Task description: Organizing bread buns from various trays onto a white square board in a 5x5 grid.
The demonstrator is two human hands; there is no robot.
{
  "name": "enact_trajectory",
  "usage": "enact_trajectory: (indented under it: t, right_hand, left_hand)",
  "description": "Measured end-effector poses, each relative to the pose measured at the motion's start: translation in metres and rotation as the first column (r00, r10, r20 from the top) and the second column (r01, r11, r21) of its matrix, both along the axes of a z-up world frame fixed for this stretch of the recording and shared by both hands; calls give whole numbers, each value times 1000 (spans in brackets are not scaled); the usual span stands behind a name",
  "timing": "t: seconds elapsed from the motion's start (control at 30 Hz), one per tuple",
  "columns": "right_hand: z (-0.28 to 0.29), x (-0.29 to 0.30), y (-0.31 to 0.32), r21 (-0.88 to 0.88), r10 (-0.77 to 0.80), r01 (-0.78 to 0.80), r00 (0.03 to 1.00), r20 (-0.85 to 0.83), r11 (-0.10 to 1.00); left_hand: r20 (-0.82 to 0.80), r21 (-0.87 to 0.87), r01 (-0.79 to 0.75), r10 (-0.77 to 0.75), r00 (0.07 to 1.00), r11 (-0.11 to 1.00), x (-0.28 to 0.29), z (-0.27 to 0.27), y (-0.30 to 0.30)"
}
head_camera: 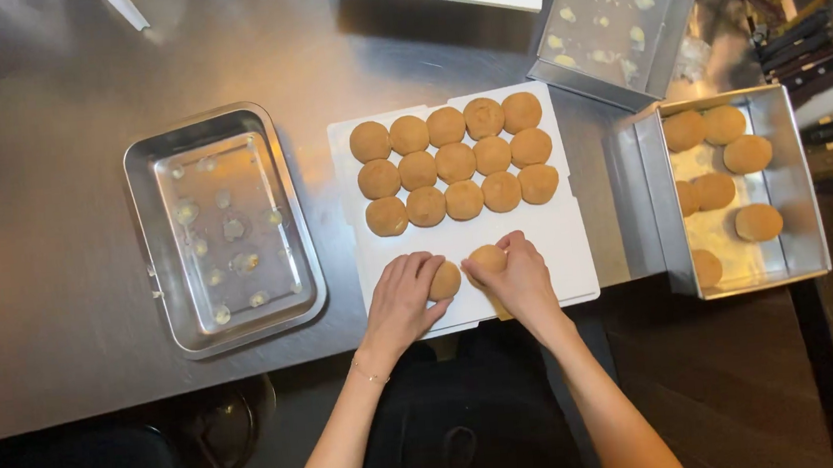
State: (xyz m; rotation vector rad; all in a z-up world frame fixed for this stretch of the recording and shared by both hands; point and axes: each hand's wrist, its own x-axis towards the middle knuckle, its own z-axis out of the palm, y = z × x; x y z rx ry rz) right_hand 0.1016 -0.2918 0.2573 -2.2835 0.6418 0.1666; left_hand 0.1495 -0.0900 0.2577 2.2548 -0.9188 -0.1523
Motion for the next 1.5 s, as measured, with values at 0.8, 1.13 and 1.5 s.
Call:
enact_trajectory:
  t: [0.8, 1.13, 1.5]
  right_hand:
    - [-6, -40, -3, -175, 329, -280, 839, 432, 944]
    - [1, -40, -13, -136, 371, -345, 847, 381, 929]
    - [-7, -11, 32, -299, 579, -502, 762, 290, 811]
  left_hand:
    - [159, -77, -8, 20, 987, 997, -7, 6, 6]
    - [-195, -52, -333, 318, 928, 941, -36, -5, 48]
    - [-107, -135, -367, 355, 929, 920, -36, -4, 43]
